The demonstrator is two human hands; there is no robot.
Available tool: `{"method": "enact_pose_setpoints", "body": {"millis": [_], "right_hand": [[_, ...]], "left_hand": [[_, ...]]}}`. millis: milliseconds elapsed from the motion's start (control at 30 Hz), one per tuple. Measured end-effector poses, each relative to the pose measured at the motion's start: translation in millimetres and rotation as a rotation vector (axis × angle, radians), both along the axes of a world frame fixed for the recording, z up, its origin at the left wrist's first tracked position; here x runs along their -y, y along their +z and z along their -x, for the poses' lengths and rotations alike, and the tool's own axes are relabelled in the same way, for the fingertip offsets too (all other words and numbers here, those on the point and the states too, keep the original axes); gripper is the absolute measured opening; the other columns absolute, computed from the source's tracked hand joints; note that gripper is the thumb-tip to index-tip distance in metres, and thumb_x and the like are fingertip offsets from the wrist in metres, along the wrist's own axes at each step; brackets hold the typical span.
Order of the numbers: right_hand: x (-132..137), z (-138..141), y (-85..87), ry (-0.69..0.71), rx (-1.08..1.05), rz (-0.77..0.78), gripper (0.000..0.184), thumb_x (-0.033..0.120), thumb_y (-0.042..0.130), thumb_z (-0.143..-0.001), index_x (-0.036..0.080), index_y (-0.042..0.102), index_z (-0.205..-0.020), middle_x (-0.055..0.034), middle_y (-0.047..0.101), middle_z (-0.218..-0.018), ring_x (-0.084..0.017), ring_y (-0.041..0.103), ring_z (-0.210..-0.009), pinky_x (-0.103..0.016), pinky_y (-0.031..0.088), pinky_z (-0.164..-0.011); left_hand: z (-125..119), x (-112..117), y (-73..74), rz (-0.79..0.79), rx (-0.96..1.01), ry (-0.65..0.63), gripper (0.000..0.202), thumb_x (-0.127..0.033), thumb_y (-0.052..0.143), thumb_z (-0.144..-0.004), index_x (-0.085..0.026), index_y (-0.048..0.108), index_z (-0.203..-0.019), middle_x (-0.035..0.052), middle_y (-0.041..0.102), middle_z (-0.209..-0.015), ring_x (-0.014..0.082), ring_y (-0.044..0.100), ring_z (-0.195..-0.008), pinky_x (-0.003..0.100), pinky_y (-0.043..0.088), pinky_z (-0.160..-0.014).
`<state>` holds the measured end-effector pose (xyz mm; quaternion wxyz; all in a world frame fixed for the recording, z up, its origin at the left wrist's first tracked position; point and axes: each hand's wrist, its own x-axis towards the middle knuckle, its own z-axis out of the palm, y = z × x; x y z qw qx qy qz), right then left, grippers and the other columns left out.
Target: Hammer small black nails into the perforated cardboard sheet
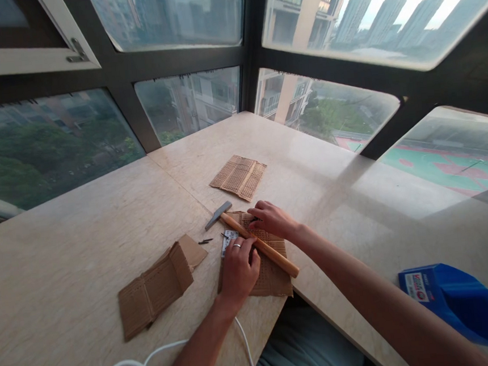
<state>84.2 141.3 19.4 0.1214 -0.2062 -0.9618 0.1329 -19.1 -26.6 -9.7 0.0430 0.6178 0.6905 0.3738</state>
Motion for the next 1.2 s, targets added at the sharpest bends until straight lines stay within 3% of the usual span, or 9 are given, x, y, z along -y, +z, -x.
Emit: {"method": "enact_pose_setpoints", "body": {"millis": [133,433,567,667,867,1000,1067,1200], "right_hand": [[3,1,-6.0,0.018,0.001,-0.011,0.013,0.015,0.062,-0.091,0.015,0.072,-0.082,-0.0067,0.059,-0.082,-0.018,0.055,-0.078,-0.027,0.044,-0.070],[-5,-3,9.1,0.202,-0.015,0.048,0.018,0.008,0.061,-0.088,0.019,0.072,-0.079,-0.0040,0.064,-0.088,-0.017,0.056,-0.086,-0.024,0.042,-0.075],[-4,2,4.2,0.058,-0.077,0.104,0.021,0.003,0.059,-0.085,0.017,0.073,-0.077,-0.0045,0.066,-0.083,-0.015,0.058,-0.075,-0.024,0.043,-0.071],[1,7,4.9,-0.086,-0.141,0.141,0.019,0.009,0.057,-0.089,0.015,0.074,-0.083,-0.0072,0.068,-0.083,-0.015,0.060,-0.073,-0.025,0.045,-0.070],[-1,9,9.3,-0.225,-0.183,0.236,0.017,0.007,0.064,-0.082,0.018,0.077,-0.080,-0.0045,0.072,-0.081,-0.015,0.065,-0.073,-0.025,0.049,-0.072],[-10,6,3.7,-0.354,-0.201,0.298,0.020,0.007,0.060,-0.082,0.015,0.077,-0.087,-0.0038,0.073,-0.073,-0.014,0.066,-0.061,-0.024,0.052,-0.061],[-11,5,2.7,-0.373,-0.203,0.315,0.020,0.007,0.060,-0.082,0.015,0.077,-0.089,-0.0039,0.074,-0.072,-0.015,0.066,-0.059,-0.023,0.052,-0.058],[-7,6,9.5,-0.291,-0.197,0.308,0.019,0.005,0.064,-0.078,0.018,0.078,-0.081,-0.0038,0.075,-0.079,-0.016,0.067,-0.071,-0.024,0.051,-0.070]], "left_hand": [[0,0,0.4,-0.007,0.002,0.006,0.024,-0.010,0.053,-0.087,-0.018,0.063,-0.107,0.0078,0.066,-0.095,0.0256,0.059,-0.096,0.045,0.052,-0.089],[-1,0,0.8,0.005,0.037,0.007,0.027,-0.008,0.053,-0.086,-0.018,0.062,-0.109,0.0078,0.065,-0.096,0.0248,0.058,-0.096,0.045,0.052,-0.091],[-2,0,3.7,0.030,-0.003,0.009,0.029,-0.008,0.054,-0.085,-0.019,0.063,-0.110,0.0074,0.064,-0.097,0.0246,0.058,-0.096,0.045,0.051,-0.091],[-3,0,5.5,0.054,-0.059,0.006,0.034,-0.008,0.054,-0.084,-0.020,0.065,-0.114,0.0074,0.063,-0.095,0.0251,0.056,-0.095,0.045,0.052,-0.089],[-2,0,7.1,0.088,-0.108,0.001,0.039,-0.010,0.057,-0.083,-0.022,0.065,-0.119,0.0071,0.061,-0.093,0.0248,0.056,-0.092,0.044,0.051,-0.087],[-4,1,7.9,0.094,-0.100,0.001,0.038,-0.011,0.056,-0.084,-0.021,0.065,-0.120,0.0075,0.061,-0.094,0.0252,0.055,-0.094,0.044,0.051,-0.088],[-4,1,7.8,0.094,-0.096,-0.002,0.038,-0.011,0.056,-0.085,-0.021,0.064,-0.120,0.0074,0.061,-0.094,0.0252,0.055,-0.094,0.044,0.050,-0.088],[-4,1,7.5,0.102,-0.103,0.002,0.037,-0.012,0.056,-0.085,-0.021,0.064,-0.120,0.0074,0.061,-0.095,0.0257,0.055,-0.094,0.045,0.050,-0.088]]}}
